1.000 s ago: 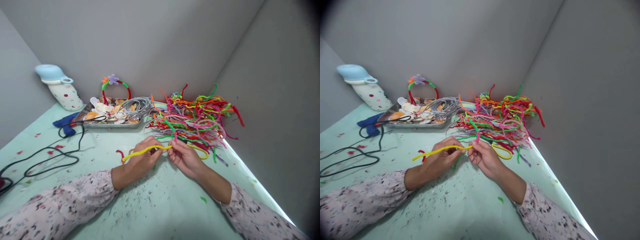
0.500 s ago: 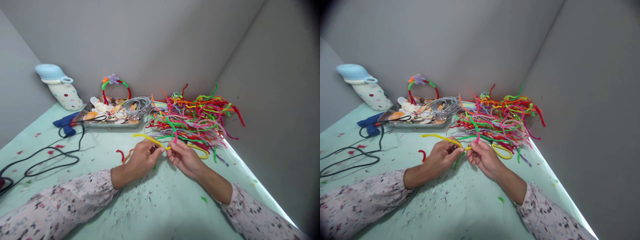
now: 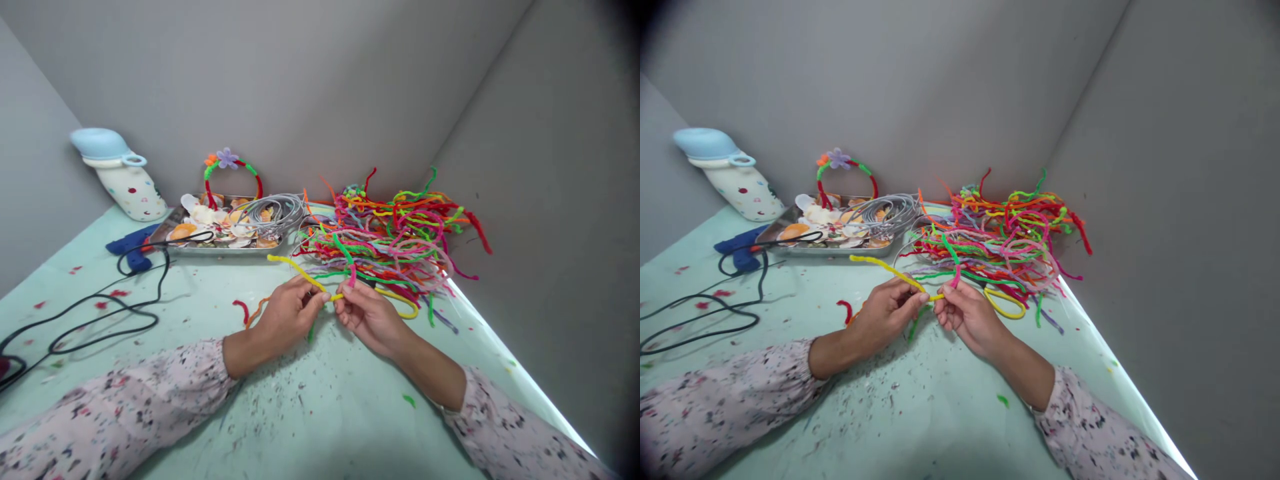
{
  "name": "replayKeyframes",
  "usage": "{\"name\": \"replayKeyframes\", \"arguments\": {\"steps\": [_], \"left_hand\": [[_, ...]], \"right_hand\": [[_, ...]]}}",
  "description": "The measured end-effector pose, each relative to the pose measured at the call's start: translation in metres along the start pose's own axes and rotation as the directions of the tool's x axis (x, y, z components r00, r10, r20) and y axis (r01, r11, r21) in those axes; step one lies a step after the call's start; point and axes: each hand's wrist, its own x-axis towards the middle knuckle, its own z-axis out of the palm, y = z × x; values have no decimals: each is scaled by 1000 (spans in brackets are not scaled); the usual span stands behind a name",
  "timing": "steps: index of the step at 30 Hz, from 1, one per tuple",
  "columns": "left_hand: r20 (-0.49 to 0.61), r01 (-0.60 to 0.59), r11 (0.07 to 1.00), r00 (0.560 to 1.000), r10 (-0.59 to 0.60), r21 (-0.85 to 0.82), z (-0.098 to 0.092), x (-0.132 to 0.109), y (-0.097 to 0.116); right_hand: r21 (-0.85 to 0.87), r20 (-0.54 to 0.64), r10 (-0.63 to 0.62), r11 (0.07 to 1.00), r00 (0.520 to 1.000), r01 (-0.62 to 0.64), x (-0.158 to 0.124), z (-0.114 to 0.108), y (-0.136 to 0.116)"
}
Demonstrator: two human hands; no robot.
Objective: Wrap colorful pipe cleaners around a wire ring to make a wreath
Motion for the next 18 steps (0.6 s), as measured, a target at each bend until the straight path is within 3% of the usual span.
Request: {"name": "replayKeyframes", "arguments": {"steps": [18], "left_hand": [[24, 68, 998, 997, -67, -11, 0, 1, -1]], "right_hand": [[-116, 25, -50, 992, 998, 53, -2, 2, 3]]}}
